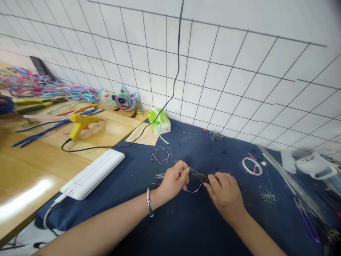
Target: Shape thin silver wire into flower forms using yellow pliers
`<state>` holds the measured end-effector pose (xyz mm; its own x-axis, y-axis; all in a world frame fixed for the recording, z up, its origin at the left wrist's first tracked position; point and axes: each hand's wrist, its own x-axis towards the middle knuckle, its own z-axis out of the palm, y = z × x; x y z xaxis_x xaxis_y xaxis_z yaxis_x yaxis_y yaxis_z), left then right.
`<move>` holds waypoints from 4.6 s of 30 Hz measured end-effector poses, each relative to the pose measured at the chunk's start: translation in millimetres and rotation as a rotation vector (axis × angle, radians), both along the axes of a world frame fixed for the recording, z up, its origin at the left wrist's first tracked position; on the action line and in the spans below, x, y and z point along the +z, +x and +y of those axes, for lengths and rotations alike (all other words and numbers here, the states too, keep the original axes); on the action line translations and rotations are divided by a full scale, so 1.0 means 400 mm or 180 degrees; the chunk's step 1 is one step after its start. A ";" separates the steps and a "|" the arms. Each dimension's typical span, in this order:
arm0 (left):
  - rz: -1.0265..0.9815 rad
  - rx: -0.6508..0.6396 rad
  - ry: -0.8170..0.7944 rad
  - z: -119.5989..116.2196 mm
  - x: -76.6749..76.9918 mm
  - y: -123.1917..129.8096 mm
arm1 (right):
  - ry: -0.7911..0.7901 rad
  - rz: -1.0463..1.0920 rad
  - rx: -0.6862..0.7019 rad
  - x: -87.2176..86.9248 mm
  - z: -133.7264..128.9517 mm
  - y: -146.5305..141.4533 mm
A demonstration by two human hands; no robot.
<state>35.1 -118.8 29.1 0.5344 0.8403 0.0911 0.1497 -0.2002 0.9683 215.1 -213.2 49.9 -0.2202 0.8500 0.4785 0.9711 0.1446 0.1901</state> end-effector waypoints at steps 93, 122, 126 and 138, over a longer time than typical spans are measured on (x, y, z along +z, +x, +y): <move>0.0618 -0.0313 0.0738 0.005 0.037 -0.018 | 0.0381 -0.0659 0.0658 0.013 0.006 0.054; 0.0659 -0.0204 0.0578 -0.007 0.020 -0.007 | 0.0448 -0.0652 0.0390 -0.022 0.012 0.042; 0.0569 -0.0128 0.0539 -0.013 0.018 -0.005 | 0.0409 -0.0625 0.0351 -0.020 0.009 0.038; -0.0124 0.0125 -0.0300 -0.043 0.008 0.013 | 0.0469 -0.0602 0.0345 -0.012 0.012 0.028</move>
